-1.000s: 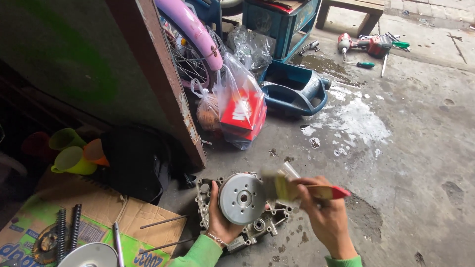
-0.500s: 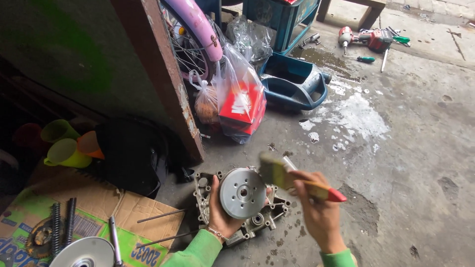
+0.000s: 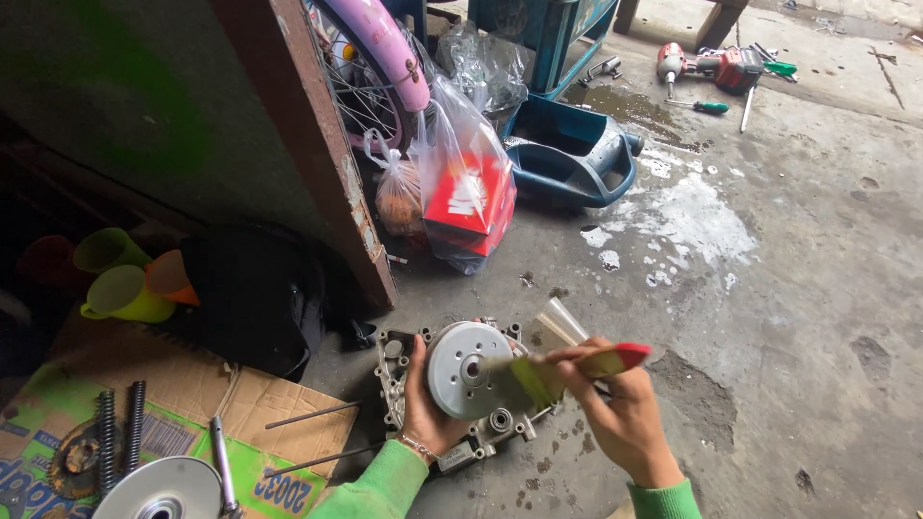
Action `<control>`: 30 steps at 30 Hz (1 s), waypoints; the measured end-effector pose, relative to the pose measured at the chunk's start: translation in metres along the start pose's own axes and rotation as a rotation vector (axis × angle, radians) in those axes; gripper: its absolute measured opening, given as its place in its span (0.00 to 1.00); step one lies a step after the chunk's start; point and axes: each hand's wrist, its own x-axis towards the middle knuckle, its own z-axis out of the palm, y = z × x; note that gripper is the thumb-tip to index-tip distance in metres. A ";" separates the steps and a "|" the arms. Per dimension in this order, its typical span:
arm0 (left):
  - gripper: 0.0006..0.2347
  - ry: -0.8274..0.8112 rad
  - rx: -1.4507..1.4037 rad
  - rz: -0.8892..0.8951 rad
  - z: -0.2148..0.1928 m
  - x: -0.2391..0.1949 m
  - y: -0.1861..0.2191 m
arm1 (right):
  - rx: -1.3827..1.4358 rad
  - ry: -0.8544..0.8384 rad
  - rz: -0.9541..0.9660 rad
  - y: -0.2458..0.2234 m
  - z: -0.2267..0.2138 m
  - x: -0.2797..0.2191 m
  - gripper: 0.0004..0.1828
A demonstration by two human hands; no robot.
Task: Cleaning a motorcycle engine crankcase using a brush and a scraping tool to remove dirt and residue.
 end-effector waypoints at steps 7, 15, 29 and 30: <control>0.36 0.025 0.114 0.024 -0.011 0.009 0.002 | 0.042 0.017 -0.055 -0.021 0.018 0.004 0.13; 0.37 -0.311 -0.054 0.204 0.014 -0.007 0.052 | -0.131 0.346 0.369 0.016 -0.009 -0.001 0.11; 0.32 -0.437 -0.147 0.301 -0.005 -0.011 0.077 | -0.519 -0.372 0.625 0.002 0.031 0.004 0.14; 0.32 -0.439 -0.152 0.304 -0.006 -0.011 0.077 | -0.524 -0.374 0.623 0.007 0.036 0.002 0.14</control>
